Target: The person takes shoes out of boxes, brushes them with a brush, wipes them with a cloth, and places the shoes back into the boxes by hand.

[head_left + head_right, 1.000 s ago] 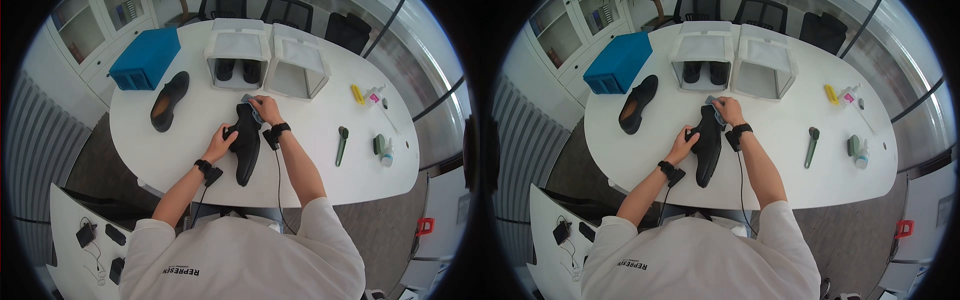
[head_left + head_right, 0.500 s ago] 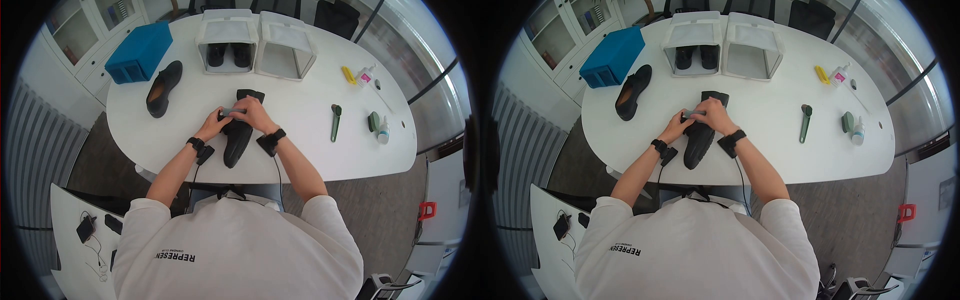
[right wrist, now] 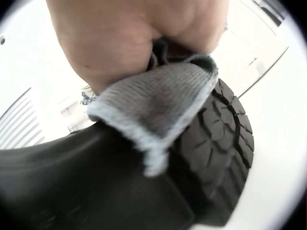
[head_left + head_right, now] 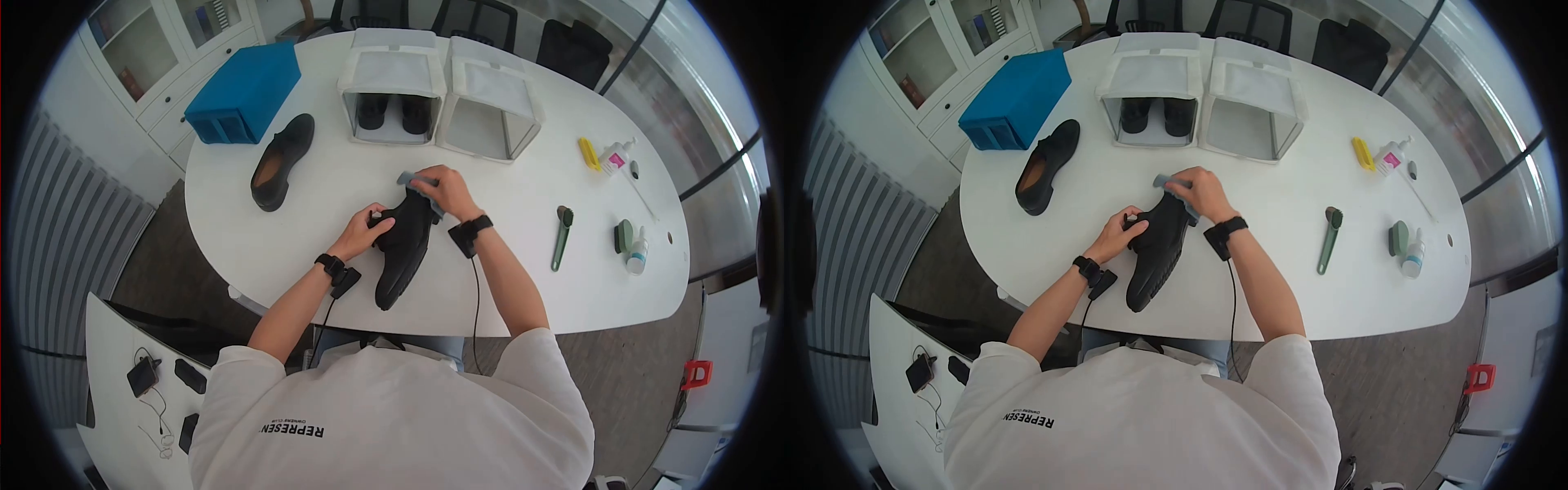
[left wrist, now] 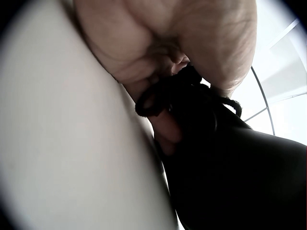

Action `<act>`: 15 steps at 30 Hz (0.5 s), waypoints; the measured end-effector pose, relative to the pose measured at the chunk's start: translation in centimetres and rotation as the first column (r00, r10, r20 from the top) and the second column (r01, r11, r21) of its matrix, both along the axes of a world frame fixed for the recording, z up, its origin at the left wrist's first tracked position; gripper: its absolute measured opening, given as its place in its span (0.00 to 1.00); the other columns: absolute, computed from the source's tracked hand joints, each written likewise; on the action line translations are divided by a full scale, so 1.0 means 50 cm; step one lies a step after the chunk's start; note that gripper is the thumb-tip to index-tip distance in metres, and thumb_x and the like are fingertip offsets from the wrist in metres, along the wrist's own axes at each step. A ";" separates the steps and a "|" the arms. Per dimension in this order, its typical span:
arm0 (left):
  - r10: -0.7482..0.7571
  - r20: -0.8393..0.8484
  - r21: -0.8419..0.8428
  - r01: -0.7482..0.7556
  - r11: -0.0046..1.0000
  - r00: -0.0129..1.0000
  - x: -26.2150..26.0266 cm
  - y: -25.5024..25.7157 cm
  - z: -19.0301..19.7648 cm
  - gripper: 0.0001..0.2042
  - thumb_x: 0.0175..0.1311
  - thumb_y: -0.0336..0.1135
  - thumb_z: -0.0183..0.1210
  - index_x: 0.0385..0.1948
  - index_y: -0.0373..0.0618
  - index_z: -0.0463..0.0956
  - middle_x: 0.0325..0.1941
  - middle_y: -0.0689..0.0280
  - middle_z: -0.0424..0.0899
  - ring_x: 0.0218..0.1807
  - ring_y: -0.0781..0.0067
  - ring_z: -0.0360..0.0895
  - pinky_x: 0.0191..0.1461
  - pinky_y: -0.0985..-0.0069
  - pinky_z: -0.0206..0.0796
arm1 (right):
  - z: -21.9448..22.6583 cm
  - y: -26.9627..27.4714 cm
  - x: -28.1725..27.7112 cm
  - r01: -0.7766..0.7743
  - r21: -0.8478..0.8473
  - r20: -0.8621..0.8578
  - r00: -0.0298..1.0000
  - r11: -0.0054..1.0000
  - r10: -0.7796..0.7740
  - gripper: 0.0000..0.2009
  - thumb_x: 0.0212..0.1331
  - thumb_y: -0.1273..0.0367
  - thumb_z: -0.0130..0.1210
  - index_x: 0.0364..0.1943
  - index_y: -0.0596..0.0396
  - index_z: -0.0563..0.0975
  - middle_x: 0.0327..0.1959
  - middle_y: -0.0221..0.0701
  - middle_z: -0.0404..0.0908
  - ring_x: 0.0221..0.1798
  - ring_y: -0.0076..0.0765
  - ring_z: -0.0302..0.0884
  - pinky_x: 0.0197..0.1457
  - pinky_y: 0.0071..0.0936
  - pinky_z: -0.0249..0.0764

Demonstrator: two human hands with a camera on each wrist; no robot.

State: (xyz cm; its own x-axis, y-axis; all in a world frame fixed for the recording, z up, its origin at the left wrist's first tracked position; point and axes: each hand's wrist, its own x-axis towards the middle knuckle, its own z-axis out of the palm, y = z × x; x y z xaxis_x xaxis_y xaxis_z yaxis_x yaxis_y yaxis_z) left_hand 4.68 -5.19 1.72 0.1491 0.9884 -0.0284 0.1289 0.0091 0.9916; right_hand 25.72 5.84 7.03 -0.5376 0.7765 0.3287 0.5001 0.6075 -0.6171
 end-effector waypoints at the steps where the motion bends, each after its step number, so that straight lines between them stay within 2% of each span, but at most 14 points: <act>1: 0.003 -0.013 -0.014 -0.003 1.000 1.000 0.001 -0.001 0.005 0.16 0.63 0.44 0.58 0.42 0.41 0.71 0.34 0.67 0.76 0.35 0.80 0.72 0.40 0.80 0.65 | -0.003 0.022 -0.002 0.061 -0.097 0.035 0.998 0.993 -0.057 0.14 0.54 0.60 0.60 0.36 0.57 0.83 0.33 0.42 0.84 0.39 0.52 0.80 0.45 0.37 0.74; 2: 0.003 -0.024 -0.027 -0.004 1.000 1.000 0.000 -0.001 0.006 0.15 0.63 0.44 0.58 0.41 0.41 0.71 0.35 0.67 0.76 0.35 0.80 0.73 0.40 0.80 0.65 | -0.009 0.043 -0.005 0.088 -0.189 0.024 0.996 0.978 -0.085 0.17 0.55 0.57 0.59 0.36 0.59 0.83 0.28 0.45 0.83 0.32 0.51 0.80 0.42 0.36 0.73; 3: 0.009 -0.021 -0.034 -0.010 0.999 1.000 0.000 0.000 0.005 0.15 0.63 0.44 0.58 0.41 0.41 0.71 0.35 0.67 0.76 0.35 0.80 0.73 0.40 0.80 0.65 | -0.016 0.061 -0.008 0.083 -0.195 0.028 0.996 0.977 -0.079 0.17 0.55 0.57 0.59 0.36 0.59 0.83 0.28 0.45 0.83 0.32 0.51 0.80 0.42 0.36 0.73; 5: 0.016 0.041 -0.035 -0.014 0.999 0.999 0.002 0.006 -0.002 0.15 0.63 0.43 0.59 0.41 0.41 0.72 0.34 0.67 0.77 0.35 0.80 0.73 0.40 0.80 0.65 | -0.032 0.092 -0.007 0.122 -0.383 0.078 0.992 0.916 -0.099 0.18 0.55 0.57 0.59 0.36 0.60 0.83 0.25 0.42 0.82 0.29 0.41 0.79 0.40 0.33 0.73; 6: 0.017 0.046 -0.039 -0.015 0.999 0.999 0.002 0.008 -0.005 0.15 0.63 0.43 0.59 0.41 0.41 0.72 0.34 0.67 0.77 0.35 0.80 0.73 0.40 0.80 0.65 | -0.042 0.105 -0.006 0.123 -0.386 0.084 0.992 0.914 -0.098 0.18 0.55 0.57 0.59 0.36 0.60 0.83 0.25 0.42 0.82 0.29 0.41 0.79 0.40 0.33 0.73; 8: -0.007 0.090 -0.045 0.011 0.999 0.996 0.000 0.013 -0.015 0.15 0.62 0.42 0.60 0.40 0.41 0.72 0.32 0.68 0.78 0.35 0.81 0.73 0.40 0.80 0.65 | -0.058 0.124 -0.001 0.098 -0.528 0.050 0.995 0.843 -0.084 0.20 0.54 0.56 0.59 0.37 0.63 0.82 0.23 0.39 0.80 0.27 0.33 0.75 0.38 0.30 0.72; 12: -0.023 0.053 -0.021 0.024 1.000 0.998 -0.002 0.018 -0.026 0.15 0.61 0.42 0.61 0.40 0.41 0.72 0.31 0.69 0.78 0.35 0.81 0.73 0.41 0.80 0.65 | -0.076 0.140 0.012 0.067 -0.586 0.013 0.997 0.808 -0.073 0.22 0.54 0.57 0.60 0.37 0.67 0.81 0.22 0.37 0.79 0.27 0.31 0.73 0.38 0.28 0.72; 15: -0.048 0.033 -0.059 0.050 0.997 0.998 -0.002 0.016 -0.016 0.12 0.63 0.39 0.59 0.40 0.42 0.72 0.35 0.67 0.80 0.39 0.81 0.74 0.46 0.80 0.66 | -0.084 0.141 0.012 0.101 -0.606 0.036 0.994 0.789 -0.100 0.23 0.54 0.57 0.60 0.37 0.69 0.81 0.22 0.38 0.79 0.27 0.31 0.73 0.39 0.28 0.72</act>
